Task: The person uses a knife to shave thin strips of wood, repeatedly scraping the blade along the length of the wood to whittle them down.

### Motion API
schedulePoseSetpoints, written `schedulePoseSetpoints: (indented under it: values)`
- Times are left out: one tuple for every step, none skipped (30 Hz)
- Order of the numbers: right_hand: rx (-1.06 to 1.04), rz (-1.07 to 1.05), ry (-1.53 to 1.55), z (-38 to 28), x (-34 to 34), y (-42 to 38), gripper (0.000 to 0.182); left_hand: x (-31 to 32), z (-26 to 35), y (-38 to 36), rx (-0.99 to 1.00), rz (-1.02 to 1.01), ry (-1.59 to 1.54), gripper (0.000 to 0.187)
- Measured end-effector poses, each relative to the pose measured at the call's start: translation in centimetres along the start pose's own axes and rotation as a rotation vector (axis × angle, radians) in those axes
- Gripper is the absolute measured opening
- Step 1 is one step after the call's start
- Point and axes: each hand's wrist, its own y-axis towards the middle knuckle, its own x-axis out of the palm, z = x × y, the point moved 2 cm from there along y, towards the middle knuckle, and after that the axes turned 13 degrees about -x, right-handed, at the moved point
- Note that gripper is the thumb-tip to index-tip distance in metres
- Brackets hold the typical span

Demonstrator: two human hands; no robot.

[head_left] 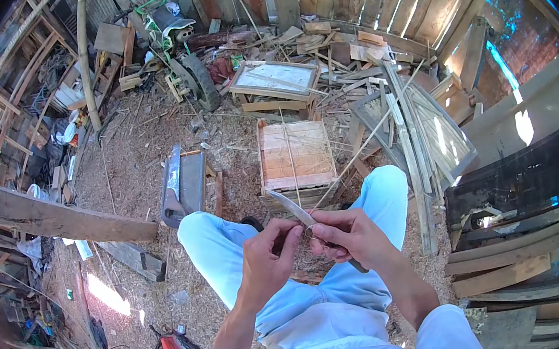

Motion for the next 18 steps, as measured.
schedulePoseSetpoints:
  values:
    - [-0.001, 0.011, -0.063, 0.0, -0.1, 0.0, 0.033, 0.0, 0.1, 0.0, -0.003, 0.001, 0.005, 0.009]
    - [-0.001, 0.021, -0.127, 0.0, -0.2, 0.0, 0.032, -0.1, 0.3, -0.1, -0.005, 0.003, 0.008, 0.008]
    - [0.004, 0.022, -0.130, 0.0, -0.3, 0.0, 0.032, -0.1, 0.4, -0.3, -0.007, 0.004, 0.003, 0.008]
    - [-0.033, 0.078, -0.160, -0.1, -0.5, 0.0, 0.032, -0.2, 0.5, -0.4, -0.044, -0.009, 0.002, 0.008]
    - [-0.072, 0.134, -0.191, -0.3, -0.9, 0.0, 0.032, -0.3, 0.4, -0.4, -0.078, -0.023, 0.001, 0.008]
    - [-0.070, 0.135, -0.193, -0.9, -1.4, 0.0, 0.032, -0.5, 0.1, -0.6, -0.080, -0.023, -0.002, 0.008]
    - [-0.105, 0.169, -0.146, -2.1, -2.4, 0.0, 0.032, -0.8, -0.3, -0.7, -0.075, -0.029, -0.013, 0.008]
    - [-0.144, 0.205, -0.099, -2.9, -3.0, 0.1, 0.032, -1.0, -0.5, -0.7, -0.068, -0.036, -0.022, 0.008]
    - [-0.144, 0.194, -0.093, -2.9, -3.0, 0.2, 0.033, -0.9, -0.5, -0.6, -0.068, -0.038, -0.024, 0.008]
    - [-0.143, 0.195, -0.094, -2.7, -2.7, 0.1, 0.033, -0.9, -0.5, -0.6, -0.077, -0.042, -0.020, 0.007]
    - [-0.082, 0.138, -0.069, -2.2, -1.9, 0.1, 0.033, -0.9, -0.5, -0.4, -0.082, -0.046, -0.017, 0.007]
    - [-0.021, 0.082, -0.046, -1.6, -1.1, 0.0, 0.033, -0.7, -0.4, -0.2, -0.078, -0.047, -0.021, 0.007]
    - [-0.030, -0.006, -0.018, -0.3, -0.7, 0.2, 0.031, -0.6, -0.3, 0.0, -0.055, -0.041, -0.019, 0.008]
    - [-0.032, -0.006, -0.020, -0.5, -0.7, 0.2, 0.031, -0.5, -0.3, 0.2, -0.034, -0.035, -0.015, 0.008]
    - [-0.010, -0.003, -0.010, -0.7, -0.7, 0.2, 0.029, -0.5, -0.1, 0.3, -0.033, -0.034, -0.015, 0.008]
    - [0.015, 0.001, 0.003, -0.7, -0.7, 0.3, 0.028, -0.5, 0.0, 0.2, -0.038, -0.042, -0.001, 0.008]
    - [0.017, 0.021, -0.014, -0.9, -1.1, 0.3, 0.026, -0.5, 0.0, 0.1, -0.044, -0.049, 0.015, 0.008]
    - [0.018, 0.020, -0.010, -0.9, -1.2, 0.3, 0.026, -0.6, 0.0, 0.1, -0.047, -0.048, 0.018, 0.008]
